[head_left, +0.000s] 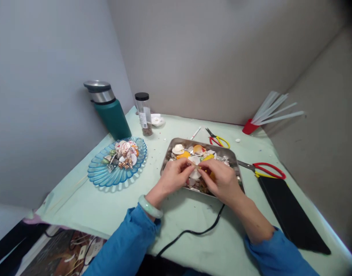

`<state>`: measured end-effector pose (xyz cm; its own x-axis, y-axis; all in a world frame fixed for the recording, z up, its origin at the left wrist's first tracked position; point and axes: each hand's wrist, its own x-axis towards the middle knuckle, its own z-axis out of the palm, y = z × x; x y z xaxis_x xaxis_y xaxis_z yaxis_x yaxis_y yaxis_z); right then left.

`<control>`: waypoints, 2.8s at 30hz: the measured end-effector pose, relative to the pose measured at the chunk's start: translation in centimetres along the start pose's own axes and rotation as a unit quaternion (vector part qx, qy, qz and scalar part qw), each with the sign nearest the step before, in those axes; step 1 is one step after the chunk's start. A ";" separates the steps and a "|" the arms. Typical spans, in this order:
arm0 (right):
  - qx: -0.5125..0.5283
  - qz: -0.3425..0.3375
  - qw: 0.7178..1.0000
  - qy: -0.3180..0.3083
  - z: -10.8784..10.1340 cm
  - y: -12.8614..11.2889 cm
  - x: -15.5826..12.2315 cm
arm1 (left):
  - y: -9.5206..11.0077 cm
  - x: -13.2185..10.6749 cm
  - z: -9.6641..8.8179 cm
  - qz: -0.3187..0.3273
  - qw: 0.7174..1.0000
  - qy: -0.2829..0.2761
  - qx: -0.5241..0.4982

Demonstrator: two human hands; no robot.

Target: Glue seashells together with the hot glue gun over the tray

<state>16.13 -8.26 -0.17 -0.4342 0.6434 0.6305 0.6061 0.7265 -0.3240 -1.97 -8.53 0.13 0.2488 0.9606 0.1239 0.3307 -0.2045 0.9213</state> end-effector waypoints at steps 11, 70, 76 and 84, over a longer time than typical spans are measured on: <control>-0.012 0.019 1.000 -0.002 -0.1 -0.3 0.0 | -0.4 0.1 0.0 -0.006 1.000 -0.023 -0.017; -0.034 -0.003 0.999 -0.003 0.2 -0.3 0.1 | 0.0 0.0 0.0 0.057 0.997 0.032 0.040; -0.026 0.017 0.999 -0.012 0.1 -0.6 0.1 | -0.2 -0.1 0.3 0.034 0.999 0.015 -0.012; -0.018 0.012 1.000 -0.011 0.0 -0.7 0.2 | -0.5 0.0 0.6 0.022 0.999 0.020 -0.029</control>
<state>15.60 -8.66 0.24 -0.4334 0.6656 0.6075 0.6394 0.7022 -0.3132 -1.62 -8.54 -0.52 0.2248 0.9581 0.1776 0.2675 -0.2359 0.9342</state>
